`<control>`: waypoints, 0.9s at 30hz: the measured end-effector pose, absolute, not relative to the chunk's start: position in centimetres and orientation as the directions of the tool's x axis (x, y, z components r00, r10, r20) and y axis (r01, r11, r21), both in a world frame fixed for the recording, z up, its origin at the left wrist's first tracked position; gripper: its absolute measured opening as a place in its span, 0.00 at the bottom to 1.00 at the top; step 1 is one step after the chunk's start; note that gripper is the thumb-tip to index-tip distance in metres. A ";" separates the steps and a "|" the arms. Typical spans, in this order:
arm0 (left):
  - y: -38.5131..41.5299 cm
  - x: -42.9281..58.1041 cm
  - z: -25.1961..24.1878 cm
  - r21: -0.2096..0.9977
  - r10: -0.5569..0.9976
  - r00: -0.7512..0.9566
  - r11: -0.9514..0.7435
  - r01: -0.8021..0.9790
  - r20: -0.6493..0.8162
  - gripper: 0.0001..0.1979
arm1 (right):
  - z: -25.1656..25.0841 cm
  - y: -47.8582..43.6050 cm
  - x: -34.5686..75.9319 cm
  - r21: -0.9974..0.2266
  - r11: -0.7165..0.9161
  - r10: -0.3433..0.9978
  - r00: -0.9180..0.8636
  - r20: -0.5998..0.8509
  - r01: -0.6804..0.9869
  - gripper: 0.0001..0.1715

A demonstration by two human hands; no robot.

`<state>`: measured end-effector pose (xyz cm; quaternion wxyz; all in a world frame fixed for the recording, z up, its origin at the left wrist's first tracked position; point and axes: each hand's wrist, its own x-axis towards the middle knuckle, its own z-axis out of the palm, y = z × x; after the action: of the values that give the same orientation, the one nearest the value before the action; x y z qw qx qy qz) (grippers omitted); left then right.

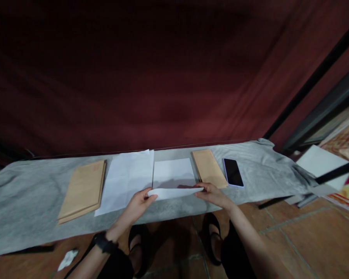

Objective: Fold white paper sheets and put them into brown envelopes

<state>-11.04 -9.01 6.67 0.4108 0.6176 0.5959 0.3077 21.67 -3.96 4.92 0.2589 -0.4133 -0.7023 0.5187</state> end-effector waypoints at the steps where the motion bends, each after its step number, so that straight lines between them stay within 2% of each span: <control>1: -8.8 -11.0 6.5 0.892 0.991 0.073 0.065 0.448 -0.109 0.17 | 4.6 -3.8 21.6 -0.947 0.096 0.859 -0.506 -0.077 0.307 0.21; 6: -7.1 -10.8 5.8 0.965 0.995 -0.043 0.099 0.242 -0.091 0.21 | 3.6 -2.9 20.0 -0.945 0.083 0.949 -0.316 -0.022 0.316 0.20; 9: -6.0 -10.8 5.6 0.969 0.990 -0.083 0.128 0.212 -0.112 0.20 | 3.2 -2.5 18.9 -0.921 0.087 0.977 -0.213 0.004 0.381 0.20; 14: -4.5 -10.6 4.6 0.916 0.981 -0.179 0.137 0.378 -0.073 0.13 | 3.0 -2.2 18.0 -0.780 0.093 0.994 -0.101 0.039 0.619 0.16; 18: -3.5 -9.8 4.0 0.737 0.964 -0.264 0.168 0.655 0.014 0.09 | 3.2 -1.9 17.0 -0.580 0.050 0.999 -0.052 0.012 0.813 0.14; 21: -3.1 -9.3 3.9 0.636 0.952 -0.305 0.233 0.736 0.003 0.07 | 3.5 -1.6 16.0 -0.436 0.000 1.000 -0.008 -0.017 0.900 0.14; 23: -2.9 -9.3 3.9 0.652 0.951 -0.309 0.247 0.717 -0.019 0.07 | 3.5 -1.3 15.3 -0.362 -0.029 0.999 0.021 -0.025 0.932 0.14; 27: -2.4 -9.8 3.9 0.811 0.945 -0.318 0.240 0.534 -0.071 0.13 | 3.5 -0.8 14.2 -0.293 -0.075 0.997 0.070 -0.028 0.953 0.15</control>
<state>-9.83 -2.39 3.94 0.2919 0.5057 0.7314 0.3523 14.20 -0.77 3.52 0.0990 -0.7247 -0.6728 0.1110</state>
